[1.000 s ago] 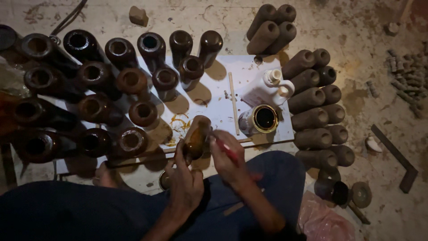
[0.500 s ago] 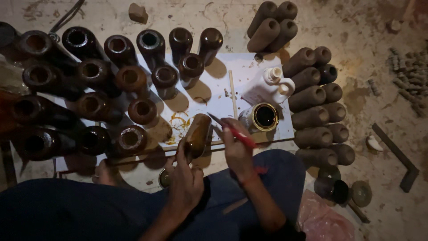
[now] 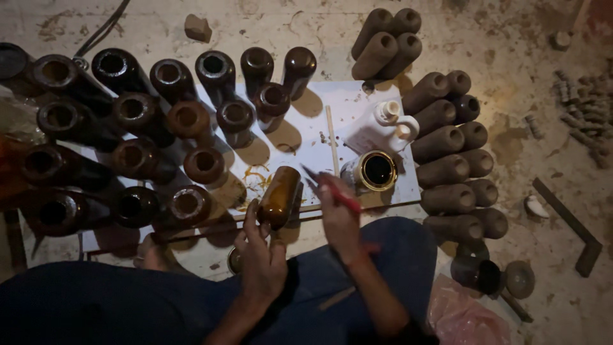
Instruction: The person paints the exterior of cylindrical ceramic vases using a brush and dark liquid from a can. They rotate each vase to apply the coating evenly, then place it among others on the floor.
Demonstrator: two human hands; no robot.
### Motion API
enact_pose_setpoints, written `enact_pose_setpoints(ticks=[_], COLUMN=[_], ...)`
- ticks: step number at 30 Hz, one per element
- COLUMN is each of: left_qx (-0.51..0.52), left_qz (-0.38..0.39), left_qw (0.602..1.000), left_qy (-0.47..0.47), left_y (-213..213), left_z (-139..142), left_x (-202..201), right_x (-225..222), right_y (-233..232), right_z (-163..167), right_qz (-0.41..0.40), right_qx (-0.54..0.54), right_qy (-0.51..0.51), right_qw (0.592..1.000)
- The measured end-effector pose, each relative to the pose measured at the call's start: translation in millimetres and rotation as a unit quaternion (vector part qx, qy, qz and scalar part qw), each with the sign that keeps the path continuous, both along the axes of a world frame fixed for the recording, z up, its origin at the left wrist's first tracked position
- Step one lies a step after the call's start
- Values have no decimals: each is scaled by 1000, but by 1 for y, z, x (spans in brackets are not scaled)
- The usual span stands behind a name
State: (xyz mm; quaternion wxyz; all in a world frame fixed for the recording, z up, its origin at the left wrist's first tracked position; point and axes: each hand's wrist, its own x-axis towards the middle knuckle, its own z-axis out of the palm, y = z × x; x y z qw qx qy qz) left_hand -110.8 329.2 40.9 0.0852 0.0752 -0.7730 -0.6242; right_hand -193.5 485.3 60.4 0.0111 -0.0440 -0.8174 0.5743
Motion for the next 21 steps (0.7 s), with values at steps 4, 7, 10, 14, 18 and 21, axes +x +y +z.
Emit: enact_pose_setpoints(ticks=[4,7,10,14,18,21], left_qx=[-45,77,163,236,110,-150], left_qz=[64,81,88,61,-1,-61], left_qw=[995,981,964,956,990,987], left_qy=[-67,-156,-190,-163,-84,12], left_y=[-4,-10,-12,-11,-8,-4], left_z=[1,2,5,9,14,18], left_x=[-4,-7,-5,-11,-5,-4], right_x=[25,53,50,21,-3,-24], right_y=[-11,2,15,46,91,117], right_z=[10,6,-20,-43,-12,31], right_qz=[123,189,87,-88,-164,-165], right_qx=[78,32,-209,62,-39,97], right_qy=[152,174,64,226,78,157], right_qw=[978,966,972,968,983,969])
